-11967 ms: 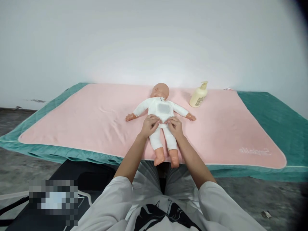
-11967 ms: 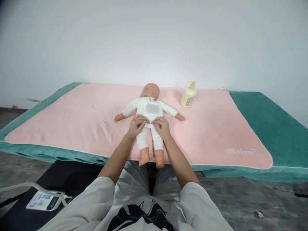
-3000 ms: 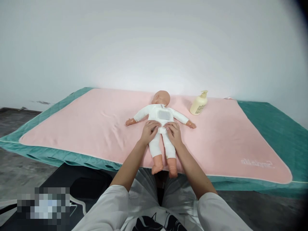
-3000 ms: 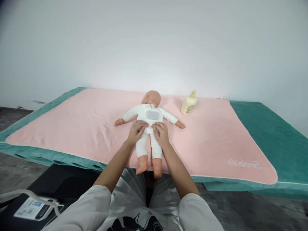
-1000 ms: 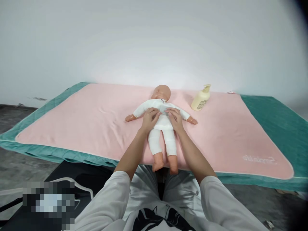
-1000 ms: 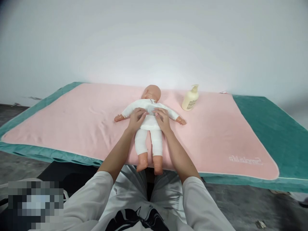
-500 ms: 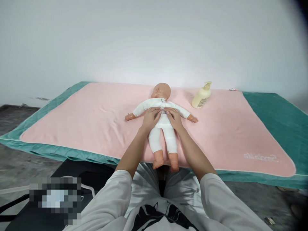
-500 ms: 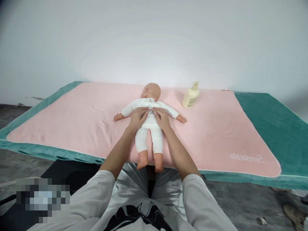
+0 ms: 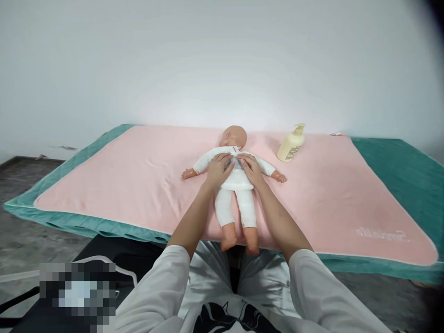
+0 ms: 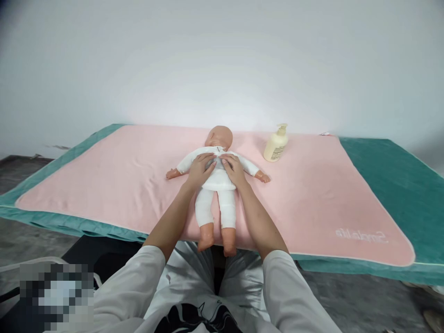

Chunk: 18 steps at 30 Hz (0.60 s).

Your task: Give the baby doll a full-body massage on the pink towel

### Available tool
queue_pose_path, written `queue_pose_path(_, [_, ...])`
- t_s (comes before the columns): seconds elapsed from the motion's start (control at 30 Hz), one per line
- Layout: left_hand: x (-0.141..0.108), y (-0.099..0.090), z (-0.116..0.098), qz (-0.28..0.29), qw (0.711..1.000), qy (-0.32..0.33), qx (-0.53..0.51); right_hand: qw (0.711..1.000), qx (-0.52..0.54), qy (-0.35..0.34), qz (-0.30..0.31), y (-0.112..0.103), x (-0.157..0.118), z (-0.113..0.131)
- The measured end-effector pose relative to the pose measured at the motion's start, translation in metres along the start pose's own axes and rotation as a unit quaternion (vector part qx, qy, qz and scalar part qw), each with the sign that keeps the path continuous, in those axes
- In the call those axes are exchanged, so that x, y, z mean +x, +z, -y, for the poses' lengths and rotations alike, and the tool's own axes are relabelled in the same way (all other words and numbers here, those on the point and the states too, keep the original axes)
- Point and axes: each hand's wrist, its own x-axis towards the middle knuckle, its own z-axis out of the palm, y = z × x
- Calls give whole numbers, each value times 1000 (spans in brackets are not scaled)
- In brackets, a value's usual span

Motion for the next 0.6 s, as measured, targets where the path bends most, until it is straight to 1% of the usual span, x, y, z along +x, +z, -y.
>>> queue_pose_path(0.1, [0, 1, 0, 14, 1000, -6, 7, 1000, -2, 7, 10, 0, 2, 0])
queue_pose_path(0.23, [6, 1, 0, 36, 999, -16, 16, 999, -32, 28, 26, 1, 4, -1])
queue_pose_path(0.37, [16, 0, 0, 47, 998, -22, 28, 998, -45, 12, 29, 2, 8, -4])
queue_pose_path(0.5, [16, 2, 2, 25, 999, -23, 25, 999, -40, 23, 22, 3, 9, -5])
queue_pose_path(0.6, [11, 4, 4, -2, 1000, -12, 10, 999, -30, 11, 13, 3, 7, -5])
